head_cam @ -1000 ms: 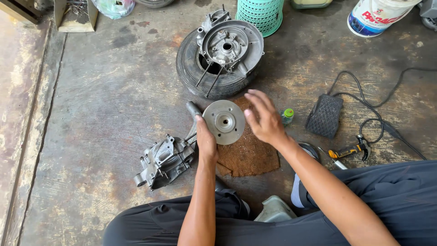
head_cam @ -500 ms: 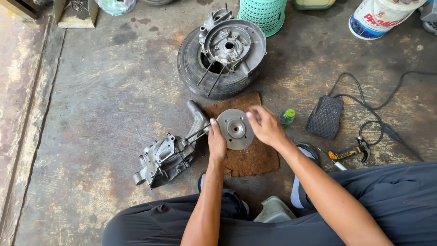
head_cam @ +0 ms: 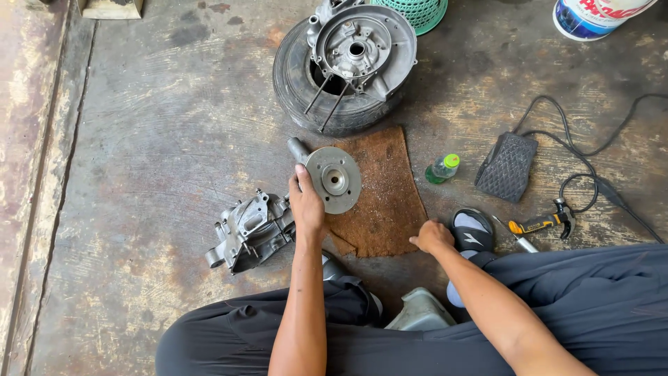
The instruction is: The person is polishing and inspecting various motorcycle engine parts using a pneumatic tool.
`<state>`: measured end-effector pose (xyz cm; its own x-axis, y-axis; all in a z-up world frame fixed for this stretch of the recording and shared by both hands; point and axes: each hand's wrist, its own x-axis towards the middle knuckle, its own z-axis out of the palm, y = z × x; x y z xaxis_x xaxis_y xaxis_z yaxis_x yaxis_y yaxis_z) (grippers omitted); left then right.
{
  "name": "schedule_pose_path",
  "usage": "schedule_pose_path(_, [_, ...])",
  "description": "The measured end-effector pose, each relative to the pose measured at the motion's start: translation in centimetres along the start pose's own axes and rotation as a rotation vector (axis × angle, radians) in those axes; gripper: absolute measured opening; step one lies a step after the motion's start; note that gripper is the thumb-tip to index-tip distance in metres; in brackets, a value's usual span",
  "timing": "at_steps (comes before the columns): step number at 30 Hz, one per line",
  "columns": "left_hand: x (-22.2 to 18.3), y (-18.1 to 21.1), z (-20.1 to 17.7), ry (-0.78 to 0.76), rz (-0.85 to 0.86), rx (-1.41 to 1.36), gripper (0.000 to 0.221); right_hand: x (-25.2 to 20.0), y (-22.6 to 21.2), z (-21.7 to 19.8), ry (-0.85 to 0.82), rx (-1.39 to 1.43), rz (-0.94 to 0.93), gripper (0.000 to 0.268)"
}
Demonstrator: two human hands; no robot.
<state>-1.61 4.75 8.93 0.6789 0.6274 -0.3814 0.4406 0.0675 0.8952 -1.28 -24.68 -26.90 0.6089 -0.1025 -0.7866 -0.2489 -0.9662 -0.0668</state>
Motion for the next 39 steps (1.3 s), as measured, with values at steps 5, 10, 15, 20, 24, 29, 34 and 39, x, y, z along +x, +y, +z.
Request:
schedule_pose_path(5, [0.7,-0.6,0.1,0.036,-0.040,-0.037,0.078,-2.6,-1.1,-3.4,0.031,0.191,-0.090,0.062])
schedule_pose_path(10, [0.9,-0.9,0.3,0.049,-0.068,-0.052,0.077,-10.4,-6.4,-13.1,0.104,0.315,-0.203,0.041])
schedule_pose_path(15, [0.6,-0.1,-0.2,0.061,-0.053,-0.072,0.080,-14.2,-9.3,-18.6,0.228,0.488,-0.561,0.025])
schedule_pose_path(20, [0.4,0.9,-0.7,0.089,-0.043,-0.112,0.078,-21.4,-12.6,-24.3,0.304,0.625,-0.819,0.020])
schedule_pose_path(24, [1.1,-0.4,-1.5,0.120,-0.051,-0.089,0.080,-22.9,-12.9,-25.3,0.328,0.661,-0.921,0.019])
schedule_pose_path(29, [0.3,0.5,-2.4,0.134,-0.020,-0.182,0.078,-24.0,-14.0,-26.1,0.428,0.592,-0.934,0.018])
schedule_pose_path(34, [0.3,1.3,-3.5,0.146,-0.019,-0.218,0.082,-23.9,-13.8,-26.5,0.491,0.605,-0.929,0.015])
schedule_pose_path(39, [-0.3,3.2,-4.8,0.152,0.054,-0.272,0.085,-23.4,-13.2,-26.7,0.547,0.511,-0.839,0.016])
